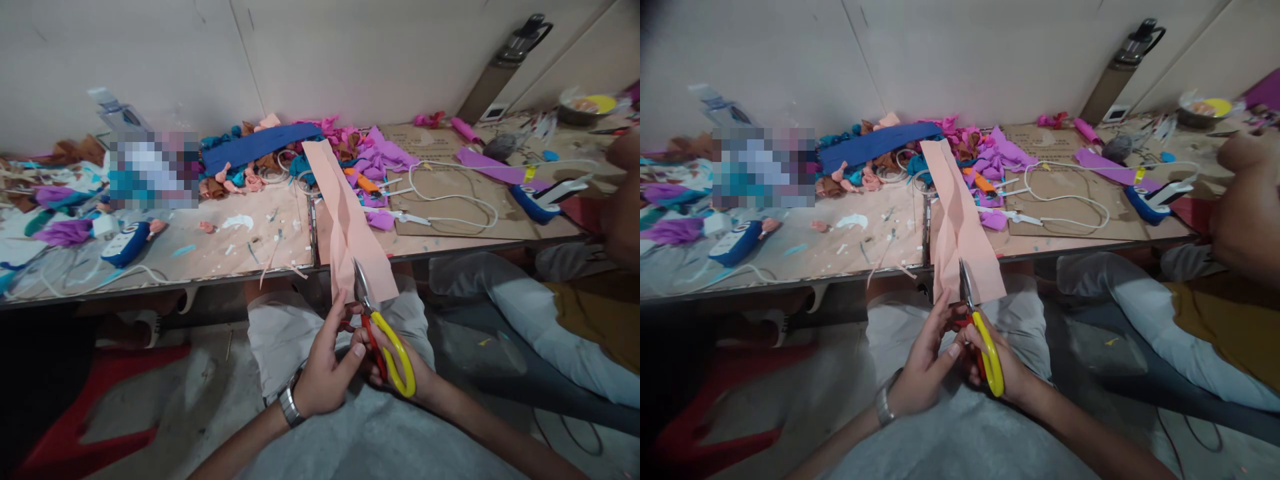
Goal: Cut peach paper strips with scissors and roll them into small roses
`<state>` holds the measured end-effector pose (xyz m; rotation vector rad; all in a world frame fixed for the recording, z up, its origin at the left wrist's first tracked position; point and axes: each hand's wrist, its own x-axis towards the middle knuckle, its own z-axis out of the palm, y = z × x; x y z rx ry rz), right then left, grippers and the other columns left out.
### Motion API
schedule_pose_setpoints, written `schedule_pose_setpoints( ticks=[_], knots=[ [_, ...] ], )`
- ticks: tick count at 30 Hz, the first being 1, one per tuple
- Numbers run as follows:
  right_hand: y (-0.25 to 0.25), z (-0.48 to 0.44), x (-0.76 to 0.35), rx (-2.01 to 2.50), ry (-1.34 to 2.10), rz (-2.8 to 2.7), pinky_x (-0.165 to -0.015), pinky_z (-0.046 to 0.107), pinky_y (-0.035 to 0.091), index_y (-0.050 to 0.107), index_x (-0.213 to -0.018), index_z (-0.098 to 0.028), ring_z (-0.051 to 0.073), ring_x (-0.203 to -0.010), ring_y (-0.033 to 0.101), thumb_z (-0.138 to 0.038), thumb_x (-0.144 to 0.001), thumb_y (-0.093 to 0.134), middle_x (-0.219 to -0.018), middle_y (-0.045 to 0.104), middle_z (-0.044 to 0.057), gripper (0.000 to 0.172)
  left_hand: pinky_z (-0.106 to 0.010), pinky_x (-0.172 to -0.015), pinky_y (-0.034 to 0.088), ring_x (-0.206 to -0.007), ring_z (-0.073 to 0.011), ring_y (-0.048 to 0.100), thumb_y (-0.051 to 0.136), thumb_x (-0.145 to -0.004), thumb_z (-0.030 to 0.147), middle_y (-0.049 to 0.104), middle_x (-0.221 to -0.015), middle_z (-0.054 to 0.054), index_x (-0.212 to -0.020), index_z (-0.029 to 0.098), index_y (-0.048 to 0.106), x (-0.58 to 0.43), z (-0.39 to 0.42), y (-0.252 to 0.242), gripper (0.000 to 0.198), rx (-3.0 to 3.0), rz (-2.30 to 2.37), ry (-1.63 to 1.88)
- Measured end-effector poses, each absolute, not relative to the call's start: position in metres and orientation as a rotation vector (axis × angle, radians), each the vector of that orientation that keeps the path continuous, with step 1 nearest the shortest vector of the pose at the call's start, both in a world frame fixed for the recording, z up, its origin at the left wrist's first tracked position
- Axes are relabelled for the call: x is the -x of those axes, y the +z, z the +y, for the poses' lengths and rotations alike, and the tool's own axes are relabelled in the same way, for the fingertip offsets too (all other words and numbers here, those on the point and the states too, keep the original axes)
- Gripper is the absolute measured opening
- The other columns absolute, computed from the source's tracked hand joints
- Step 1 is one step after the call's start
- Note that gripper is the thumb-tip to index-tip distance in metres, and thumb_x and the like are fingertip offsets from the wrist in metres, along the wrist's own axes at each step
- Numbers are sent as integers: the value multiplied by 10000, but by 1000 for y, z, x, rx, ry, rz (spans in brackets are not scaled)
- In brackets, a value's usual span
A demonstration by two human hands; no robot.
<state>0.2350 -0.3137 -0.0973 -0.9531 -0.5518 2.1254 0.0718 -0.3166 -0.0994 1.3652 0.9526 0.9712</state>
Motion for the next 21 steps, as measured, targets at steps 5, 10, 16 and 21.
schedule_pose_setpoints(
  ticks=[5,10,16,21],
  knots=[
    [-101,-318,-237,922,2149,-451,-375,187,356,562,-1072,-276,64,-429,428,-617,-803,740,-726,568,-52,469,-466,-1197,362,-1427,-272,447,543,-1002,325,418,-1580,-126,-1633,293,131,-74,-316,-101,754,-1341,937,1008],
    [-100,-320,-239,897,2156,-426,-382,175,362,492,-1234,-328,55,-418,443,-605,-794,762,-743,577,-72,586,-469,-1198,354,-1428,-274,440,539,-1004,335,393,-1598,-133,-1634,288,121,-74,-317,-104,757,-1322,926,1021],
    [-100,-319,-238,911,2159,-423,-379,168,367,535,-1095,-266,47,-420,448,-612,-787,765,-742,573,-61,517,-475,-1204,348,-1439,-272,426,529,-1008,335,407,-1589,-126,-1632,291,120,-73,-317,-103,748,-1311,902,1025],
    [-98,-316,-237,925,2171,-426,-377,161,361,551,-981,-234,49,-429,421,-616,-798,750,-693,544,-58,468,-497,-1224,330,-1461,-290,404,530,-1003,359,397,-1597,-135,-1629,276,160,-71,-319,-103,732,-1333,915,993]
  ],
)
